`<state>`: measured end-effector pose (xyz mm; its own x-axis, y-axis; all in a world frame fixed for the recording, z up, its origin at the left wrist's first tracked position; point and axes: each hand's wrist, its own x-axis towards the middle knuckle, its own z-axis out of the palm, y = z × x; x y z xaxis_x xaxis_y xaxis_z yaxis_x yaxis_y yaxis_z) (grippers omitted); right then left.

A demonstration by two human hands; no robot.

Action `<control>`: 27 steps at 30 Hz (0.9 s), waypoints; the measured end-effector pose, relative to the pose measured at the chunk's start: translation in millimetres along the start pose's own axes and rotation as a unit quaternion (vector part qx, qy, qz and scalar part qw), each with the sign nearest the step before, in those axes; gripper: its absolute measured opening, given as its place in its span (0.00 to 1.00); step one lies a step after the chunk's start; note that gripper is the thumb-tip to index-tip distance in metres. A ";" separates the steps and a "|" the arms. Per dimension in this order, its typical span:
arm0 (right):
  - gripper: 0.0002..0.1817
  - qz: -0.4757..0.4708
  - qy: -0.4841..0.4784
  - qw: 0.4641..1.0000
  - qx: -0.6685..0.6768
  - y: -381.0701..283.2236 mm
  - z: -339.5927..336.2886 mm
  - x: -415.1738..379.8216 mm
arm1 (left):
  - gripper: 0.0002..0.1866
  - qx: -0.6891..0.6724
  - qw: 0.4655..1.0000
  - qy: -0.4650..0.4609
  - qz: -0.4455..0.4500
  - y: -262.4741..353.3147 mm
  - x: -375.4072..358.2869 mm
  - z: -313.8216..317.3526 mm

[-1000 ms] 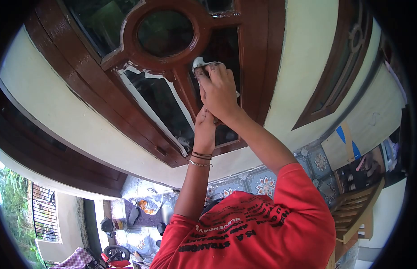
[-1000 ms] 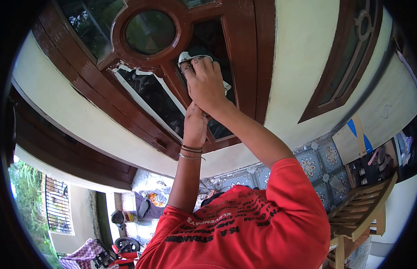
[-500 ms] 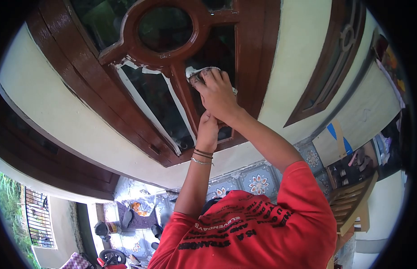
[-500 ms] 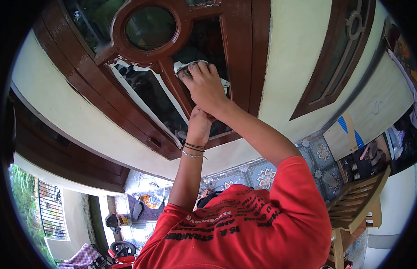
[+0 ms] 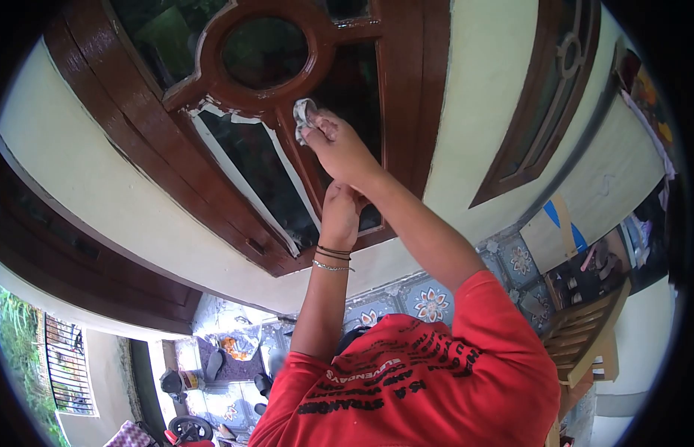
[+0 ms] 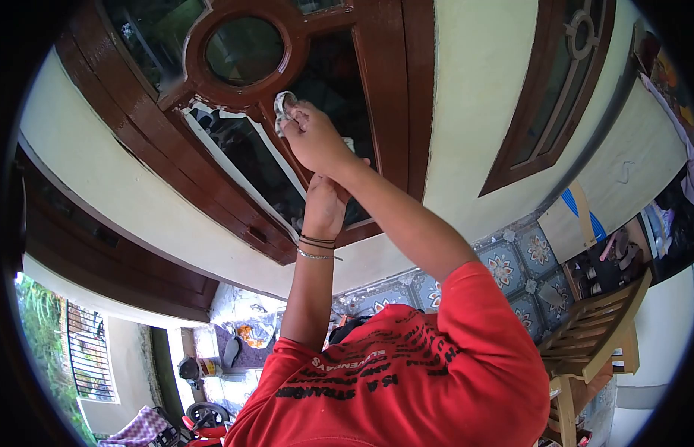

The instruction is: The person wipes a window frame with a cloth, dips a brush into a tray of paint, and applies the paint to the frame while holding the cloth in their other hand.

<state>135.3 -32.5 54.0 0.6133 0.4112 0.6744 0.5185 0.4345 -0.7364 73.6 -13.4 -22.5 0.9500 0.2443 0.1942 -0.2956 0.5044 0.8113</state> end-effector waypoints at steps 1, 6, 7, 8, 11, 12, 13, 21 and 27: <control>0.09 0.000 0.000 1.000 0.000 -1.3 -0.4 1.4 | 0.14 0.000 1.000 0.000 0.000 0.4 0.2 0.0; 0.10 0.029 0.068 0.974 -0.212 11.0 -4.0 -5.8 | 0.14 0.019 0.999 0.010 -0.025 0.1 -6.1 -0.9; 0.10 0.025 0.065 0.975 -0.211 14.0 -6.3 -5.9 | 0.14 0.020 1.000 0.010 -0.020 -0.8 -6.5 -1.8; 0.09 0.026 0.056 0.978 -0.198 17.2 -9.7 -7.3 | 0.15 0.027 0.999 0.001 -0.031 -4.5 -8.4 -4.4; 0.08 0.061 0.060 0.989 -0.122 5.2 -7.2 -4.6 | 0.16 0.051 0.997 -0.009 -0.048 -5.4 -10.4 -5.8; 0.09 0.018 0.064 0.989 -0.130 3.1 -5.2 0.3 | 0.16 0.041 0.999 0.000 -0.028 -0.1 -11.7 -2.3; 0.09 -0.025 0.068 0.988 -0.137 2.1 -3.5 3.5 | 0.16 0.030 0.999 0.009 -0.008 3.6 -12.1 -0.6; 0.17 -0.141 0.116 0.875 -0.448 8.4 5.7 -20.1 | 0.16 0.038 0.999 0.007 0.012 -1.1 -16.7 -2.7; 0.24 -0.156 0.142 0.817 -0.537 0.9 8.4 -3.2 | 0.16 0.042 0.998 0.011 0.035 13.7 -7.9 4.0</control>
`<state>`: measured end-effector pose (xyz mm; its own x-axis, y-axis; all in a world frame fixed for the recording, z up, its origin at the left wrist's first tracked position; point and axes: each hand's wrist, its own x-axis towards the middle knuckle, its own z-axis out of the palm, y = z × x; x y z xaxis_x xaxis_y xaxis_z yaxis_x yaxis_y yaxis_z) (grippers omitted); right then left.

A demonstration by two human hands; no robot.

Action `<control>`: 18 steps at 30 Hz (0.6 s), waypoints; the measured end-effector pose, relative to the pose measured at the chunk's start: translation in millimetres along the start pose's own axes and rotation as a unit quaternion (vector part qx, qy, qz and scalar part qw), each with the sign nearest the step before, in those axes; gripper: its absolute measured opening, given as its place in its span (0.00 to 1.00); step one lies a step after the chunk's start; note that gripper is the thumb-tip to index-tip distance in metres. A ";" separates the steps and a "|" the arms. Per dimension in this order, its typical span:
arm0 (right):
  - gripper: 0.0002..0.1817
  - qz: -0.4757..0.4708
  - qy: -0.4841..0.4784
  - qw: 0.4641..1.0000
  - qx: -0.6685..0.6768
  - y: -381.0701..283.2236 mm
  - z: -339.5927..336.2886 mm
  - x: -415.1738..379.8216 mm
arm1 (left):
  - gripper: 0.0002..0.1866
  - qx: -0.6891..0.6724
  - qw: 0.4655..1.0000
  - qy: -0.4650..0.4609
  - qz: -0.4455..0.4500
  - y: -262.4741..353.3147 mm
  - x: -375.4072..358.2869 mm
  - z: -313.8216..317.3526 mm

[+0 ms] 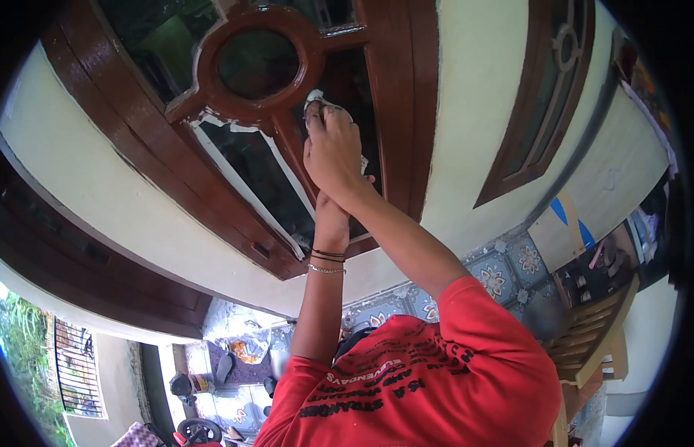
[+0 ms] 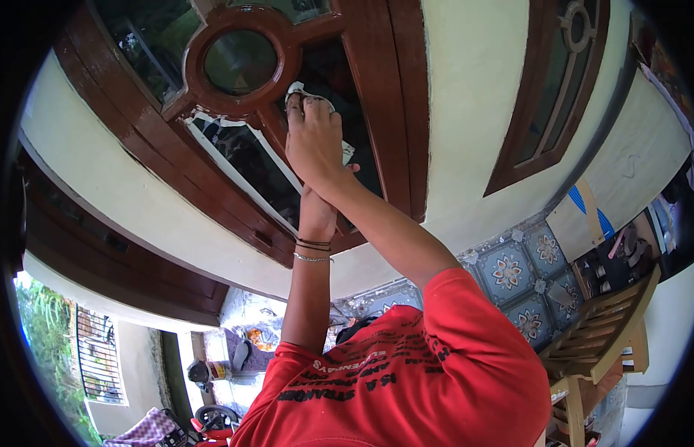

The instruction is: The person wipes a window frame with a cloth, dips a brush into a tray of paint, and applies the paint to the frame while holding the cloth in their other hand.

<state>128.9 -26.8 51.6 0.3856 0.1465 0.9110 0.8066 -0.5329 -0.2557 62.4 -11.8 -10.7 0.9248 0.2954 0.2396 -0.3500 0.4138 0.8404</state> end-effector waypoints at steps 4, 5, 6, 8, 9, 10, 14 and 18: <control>0.24 0.001 0.042 0.999 -0.010 8.4 3.2 7.1 | 0.16 0.013 1.000 -0.020 0.012 1.4 7.8 4.5; 0.24 0.001 0.041 0.999 -0.009 11.1 3.5 8.7 | 0.16 0.012 1.000 -0.018 0.011 0.7 9.9 4.5; 0.23 0.007 0.045 0.999 -0.012 14.3 0.9 11.9 | 0.16 0.007 0.999 -0.031 0.004 -0.4 12.7 5.2; 0.23 0.014 0.048 0.999 -0.016 20.5 -3.9 19.0 | 0.15 0.002 0.999 -0.045 -0.005 -1.4 19.2 7.0; 0.22 0.007 0.062 0.998 -0.033 23.6 -6.5 22.9 | 0.15 0.018 0.999 -0.035 -0.015 -1.1 22.7 8.9; 0.22 -0.001 0.075 0.996 -0.050 26.2 -8.7 26.7 | 0.15 0.034 0.999 -0.025 -0.026 -1.0 24.7 10.8; 0.22 0.004 0.083 0.995 -0.047 30.5 -17.8 39.1 | 0.15 0.041 0.998 -0.027 -0.025 3.1 26.1 23.5; 0.22 0.010 0.077 0.996 -0.053 31.1 -23.7 41.3 | 0.14 0.021 0.999 -0.042 -0.014 -1.0 29.2 29.1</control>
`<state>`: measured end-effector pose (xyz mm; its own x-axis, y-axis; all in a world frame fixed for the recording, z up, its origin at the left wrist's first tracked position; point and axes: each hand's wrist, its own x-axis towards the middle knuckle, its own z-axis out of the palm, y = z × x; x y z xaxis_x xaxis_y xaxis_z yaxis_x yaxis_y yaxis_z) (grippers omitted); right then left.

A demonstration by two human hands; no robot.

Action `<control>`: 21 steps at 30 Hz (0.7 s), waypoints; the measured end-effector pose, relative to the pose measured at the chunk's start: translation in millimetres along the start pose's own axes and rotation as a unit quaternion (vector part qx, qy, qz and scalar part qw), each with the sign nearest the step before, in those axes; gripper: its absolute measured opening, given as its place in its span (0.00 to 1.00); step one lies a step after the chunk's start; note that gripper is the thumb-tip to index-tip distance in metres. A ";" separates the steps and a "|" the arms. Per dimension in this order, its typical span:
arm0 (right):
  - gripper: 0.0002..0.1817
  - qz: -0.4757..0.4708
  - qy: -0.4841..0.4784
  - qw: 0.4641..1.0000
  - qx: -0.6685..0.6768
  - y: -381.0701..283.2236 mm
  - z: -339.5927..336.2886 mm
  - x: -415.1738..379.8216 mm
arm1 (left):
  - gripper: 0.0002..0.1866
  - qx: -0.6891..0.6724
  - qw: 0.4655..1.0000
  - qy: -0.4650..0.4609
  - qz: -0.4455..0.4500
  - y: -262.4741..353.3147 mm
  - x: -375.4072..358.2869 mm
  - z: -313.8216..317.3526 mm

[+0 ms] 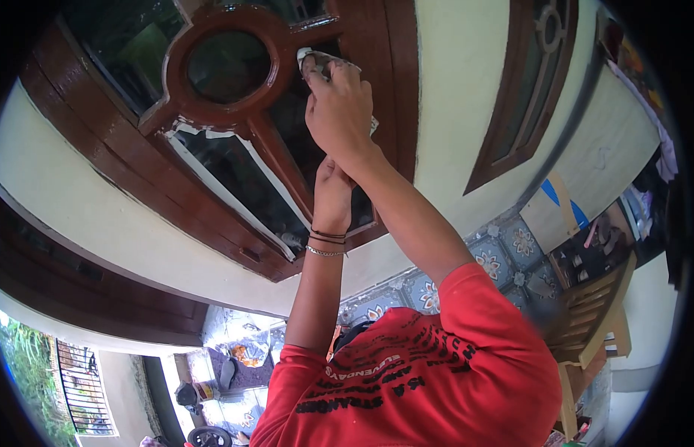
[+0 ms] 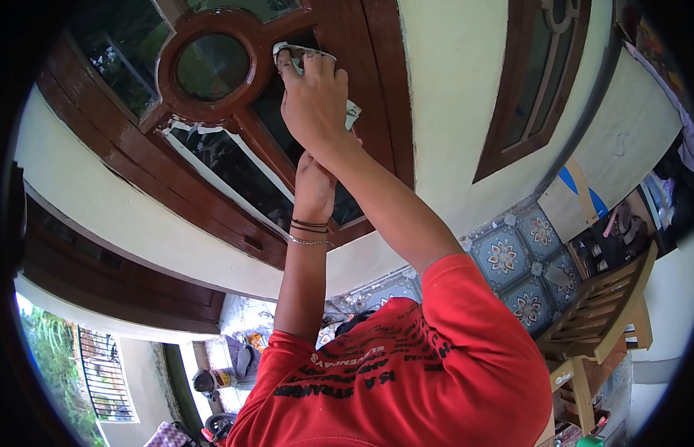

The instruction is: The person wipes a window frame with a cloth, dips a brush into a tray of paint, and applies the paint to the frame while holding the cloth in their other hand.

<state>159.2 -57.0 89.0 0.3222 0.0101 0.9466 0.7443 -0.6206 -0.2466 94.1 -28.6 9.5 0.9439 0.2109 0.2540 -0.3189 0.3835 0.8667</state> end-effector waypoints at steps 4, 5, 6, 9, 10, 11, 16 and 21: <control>0.21 0.022 0.002 1.000 -0.015 -2.6 -4.6 1.9 | 0.13 0.003 0.999 -0.039 0.010 5.6 -6.5 9.9; 0.21 0.032 0.006 0.999 -0.013 -4.5 -4.1 3.3 | 0.13 0.004 0.999 -0.038 0.012 6.5 -6.8 10.5; 0.21 0.031 0.006 0.999 -0.009 -5.1 -4.3 4.2 | 0.13 0.009 0.999 -0.036 0.009 7.1 -7.1 10.9; 0.20 0.050 0.017 0.998 -0.027 -2.8 -9.1 4.9 | 0.14 0.029 0.999 -0.032 0.000 10.8 -5.6 6.3; 0.20 0.048 0.013 0.998 -0.022 -3.3 -9.1 3.5 | 0.14 0.044 0.998 -0.035 -0.011 12.3 -7.2 5.1; 0.20 0.046 0.019 0.998 -0.040 -3.8 -8.2 3.3 | 0.15 0.039 0.999 -0.032 -0.006 12.8 -9.4 6.2; 0.19 -0.035 0.018 0.997 -0.061 -0.3 1.0 1.9 | 0.16 0.077 0.996 -0.036 -0.011 19.4 -14.3 -1.6; 0.18 -0.052 0.004 0.995 -0.086 -0.7 2.4 -0.6 | 0.15 0.048 0.999 -0.008 -0.021 15.3 -13.5 2.2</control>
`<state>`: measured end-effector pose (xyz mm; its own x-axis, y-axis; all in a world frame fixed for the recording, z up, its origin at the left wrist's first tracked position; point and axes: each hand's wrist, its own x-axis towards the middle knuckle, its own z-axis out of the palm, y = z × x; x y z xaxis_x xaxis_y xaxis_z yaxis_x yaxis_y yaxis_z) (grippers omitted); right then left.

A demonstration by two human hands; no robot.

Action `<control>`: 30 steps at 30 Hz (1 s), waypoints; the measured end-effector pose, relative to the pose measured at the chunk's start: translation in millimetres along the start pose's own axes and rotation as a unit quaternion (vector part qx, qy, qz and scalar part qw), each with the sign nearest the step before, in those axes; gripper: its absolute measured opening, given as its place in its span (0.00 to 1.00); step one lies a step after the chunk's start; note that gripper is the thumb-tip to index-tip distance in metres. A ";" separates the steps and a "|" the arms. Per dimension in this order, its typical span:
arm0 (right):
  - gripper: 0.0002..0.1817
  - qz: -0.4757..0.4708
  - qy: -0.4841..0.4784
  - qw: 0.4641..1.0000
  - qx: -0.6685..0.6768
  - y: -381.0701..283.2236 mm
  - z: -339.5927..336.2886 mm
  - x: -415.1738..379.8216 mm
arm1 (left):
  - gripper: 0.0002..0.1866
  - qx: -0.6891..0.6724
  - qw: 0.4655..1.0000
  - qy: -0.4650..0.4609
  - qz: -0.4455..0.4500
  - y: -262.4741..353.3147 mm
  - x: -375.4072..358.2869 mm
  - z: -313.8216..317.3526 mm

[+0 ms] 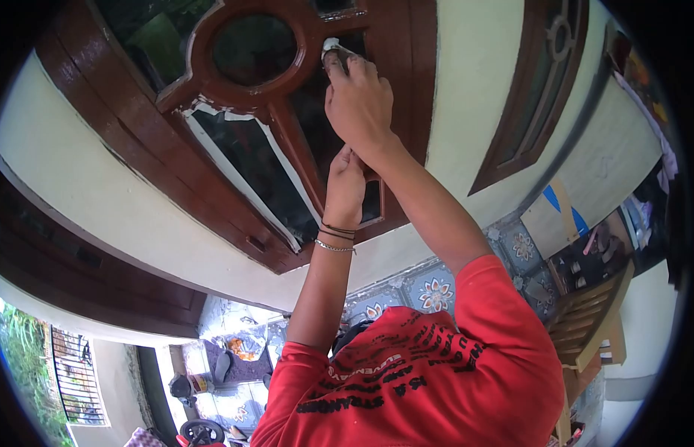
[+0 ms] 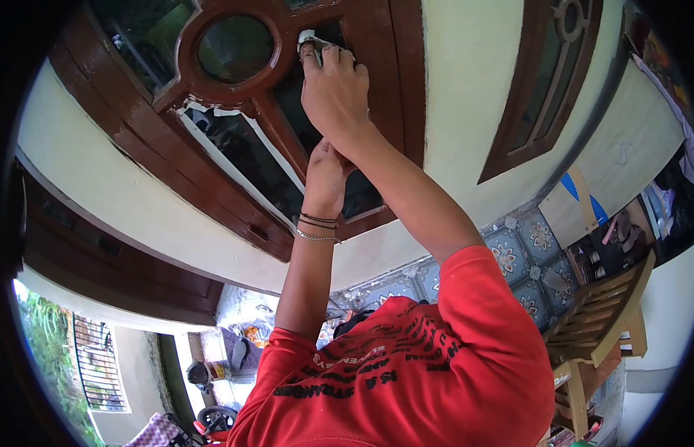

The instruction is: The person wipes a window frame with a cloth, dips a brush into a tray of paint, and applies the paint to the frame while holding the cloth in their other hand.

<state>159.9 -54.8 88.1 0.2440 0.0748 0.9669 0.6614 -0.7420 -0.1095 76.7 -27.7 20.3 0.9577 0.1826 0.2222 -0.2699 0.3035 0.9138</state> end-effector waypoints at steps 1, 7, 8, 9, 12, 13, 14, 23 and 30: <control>0.18 0.002 0.000 1.000 -0.003 -0.4 -3.7 1.3 | 0.15 0.001 1.000 -0.003 -0.002 0.5 0.3 1.6; 0.16 0.101 -0.021 0.993 0.054 1.8 -13.8 5.9 | 0.15 -0.003 1.000 -0.010 -0.006 -3.7 5.1 2.7; 0.16 0.125 -0.037 0.990 0.053 7.0 -16.2 7.3 | 0.16 0.012 1.000 -0.015 -0.003 -3.3 5.7 2.4; 0.15 0.150 -0.053 0.986 0.053 11.2 -16.5 7.4 | 0.16 0.028 0.999 -0.019 0.000 -2.1 5.8 2.1; 0.15 0.130 -0.031 0.989 0.059 12.9 -9.5 8.1 | 0.17 0.037 0.999 -0.011 0.001 -1.1 9.1 -0.4; 0.16 0.117 -0.025 0.991 0.062 12.8 -8.3 6.1 | 0.17 0.026 1.000 -0.002 0.002 -3.4 7.7 -0.7; 0.16 0.119 -0.030 0.991 0.057 13.7 -5.1 4.6 | 0.17 0.023 1.000 -0.004 -0.004 -4.7 6.6 -1.9; 0.15 0.041 -0.044 0.991 0.116 15.7 -4.9 4.7 | 0.14 -0.016 1.000 0.018 -0.015 -10.5 7.3 -4.7; 0.16 -0.010 -0.121 0.983 0.134 15.9 -19.8 8.7 | 0.15 -0.043 0.998 0.033 -0.021 -17.7 3.4 -10.8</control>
<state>158.5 -79.1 99.4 0.3685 0.2683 0.8901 0.8237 -0.5381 -0.1788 83.7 -22.3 1.2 0.9602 0.2295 0.1591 -0.2405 0.3900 0.8889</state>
